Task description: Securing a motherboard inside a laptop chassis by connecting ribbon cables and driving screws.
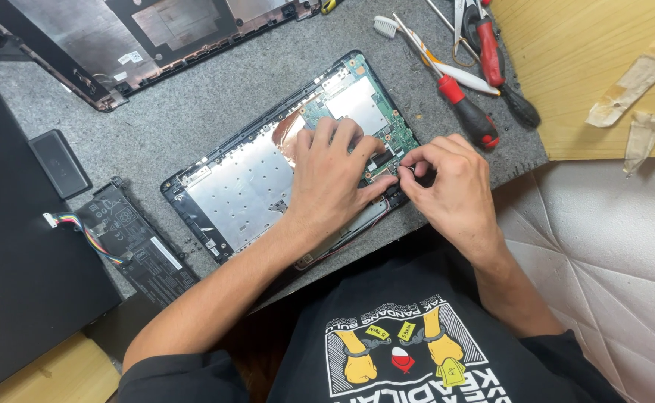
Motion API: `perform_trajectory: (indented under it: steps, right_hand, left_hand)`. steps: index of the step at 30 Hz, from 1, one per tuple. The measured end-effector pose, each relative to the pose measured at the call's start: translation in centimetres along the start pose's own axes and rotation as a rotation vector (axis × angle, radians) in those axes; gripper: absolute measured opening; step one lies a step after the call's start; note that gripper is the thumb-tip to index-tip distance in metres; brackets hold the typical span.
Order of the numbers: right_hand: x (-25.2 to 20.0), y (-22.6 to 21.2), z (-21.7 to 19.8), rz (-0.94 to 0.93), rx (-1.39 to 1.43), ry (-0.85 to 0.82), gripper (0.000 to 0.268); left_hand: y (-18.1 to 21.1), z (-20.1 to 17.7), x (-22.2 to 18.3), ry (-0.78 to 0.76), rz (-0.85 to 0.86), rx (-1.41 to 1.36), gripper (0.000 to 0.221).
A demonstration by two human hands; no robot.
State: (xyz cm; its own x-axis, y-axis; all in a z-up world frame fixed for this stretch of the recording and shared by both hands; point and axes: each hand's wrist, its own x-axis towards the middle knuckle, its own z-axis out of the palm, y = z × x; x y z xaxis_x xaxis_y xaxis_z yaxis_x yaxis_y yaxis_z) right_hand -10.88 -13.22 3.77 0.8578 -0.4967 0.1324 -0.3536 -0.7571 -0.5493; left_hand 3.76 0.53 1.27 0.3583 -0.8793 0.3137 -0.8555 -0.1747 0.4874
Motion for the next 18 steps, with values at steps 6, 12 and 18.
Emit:
perform_trajectory:
  steps: [6,12,18]
  right_hand:
    - [0.0,-0.2,-0.1,-0.004,-0.04,-0.013,0.007]
    - [0.0,-0.3,0.1,-0.025,-0.065,-0.012,0.008]
    - [0.0,-0.4,0.0,-0.033,-0.055,-0.003,0.009]
  left_hand:
    - [-0.2,0.2,0.0,0.017,0.067,-0.004,0.032]
    - [-0.5,0.7,0.0,0.058,0.201,0.027,0.017]
    - [-0.5,1.7,0.0,0.119,0.327,0.227,0.016]
